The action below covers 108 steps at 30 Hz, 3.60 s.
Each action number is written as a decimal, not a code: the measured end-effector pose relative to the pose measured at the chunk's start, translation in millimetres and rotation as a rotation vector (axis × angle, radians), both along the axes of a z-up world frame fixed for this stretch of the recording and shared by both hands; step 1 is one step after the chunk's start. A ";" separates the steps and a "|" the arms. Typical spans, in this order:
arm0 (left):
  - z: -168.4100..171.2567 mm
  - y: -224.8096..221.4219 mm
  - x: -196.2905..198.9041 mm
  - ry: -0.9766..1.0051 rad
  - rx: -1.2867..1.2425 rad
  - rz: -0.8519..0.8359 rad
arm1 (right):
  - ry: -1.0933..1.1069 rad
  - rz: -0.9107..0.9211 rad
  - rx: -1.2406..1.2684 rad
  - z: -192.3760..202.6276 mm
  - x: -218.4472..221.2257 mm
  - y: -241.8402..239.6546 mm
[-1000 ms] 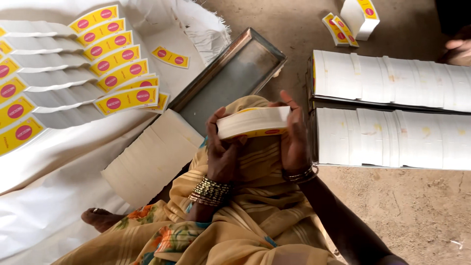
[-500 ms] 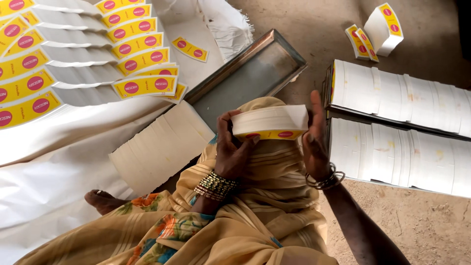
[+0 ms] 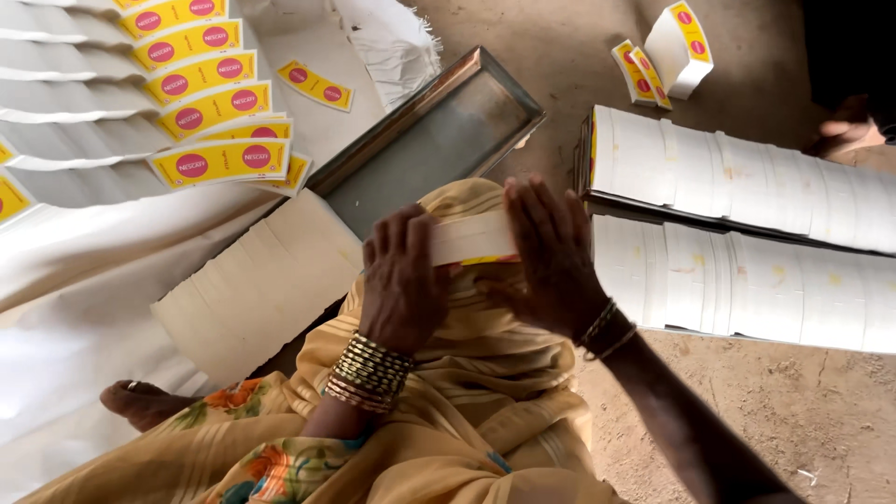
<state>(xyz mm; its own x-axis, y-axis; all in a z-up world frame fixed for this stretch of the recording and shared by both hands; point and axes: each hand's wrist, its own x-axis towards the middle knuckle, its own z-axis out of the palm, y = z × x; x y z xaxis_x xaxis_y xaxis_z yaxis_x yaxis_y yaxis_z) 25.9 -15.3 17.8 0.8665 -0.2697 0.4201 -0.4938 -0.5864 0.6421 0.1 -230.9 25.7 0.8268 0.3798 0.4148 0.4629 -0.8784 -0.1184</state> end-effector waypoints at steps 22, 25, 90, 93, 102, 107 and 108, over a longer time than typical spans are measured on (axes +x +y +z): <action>-18.4 3.0 -27.7 0.366 -0.864 -0.146 | 0.139 -0.080 0.089 -2.9 2.8 -4.2; -23.2 2.4 -26.8 0.334 -0.536 -0.274 | 0.164 -0.071 0.075 2.3 4.9 -0.7; 10.0 -28.5 -7.8 0.096 -0.552 -0.160 | 0.611 -0.227 0.615 -46.8 2.3 -54.9; 9.5 -22.6 -4.0 0.083 -0.523 -0.204 | 0.599 -0.111 0.776 -38.7 -8.4 -49.5; -34.5 18.6 -7.8 0.043 -0.242 -0.042 | 0.189 0.084 0.201 -9.4 2.1 -24.7; -42.8 5.7 -17.0 0.303 -0.597 -0.175 | 0.293 0.113 0.302 -19.1 6.3 -23.9; -39.1 0.9 -19.7 0.501 -0.895 -0.265 | 0.369 0.129 0.406 -22.8 7.0 -27.0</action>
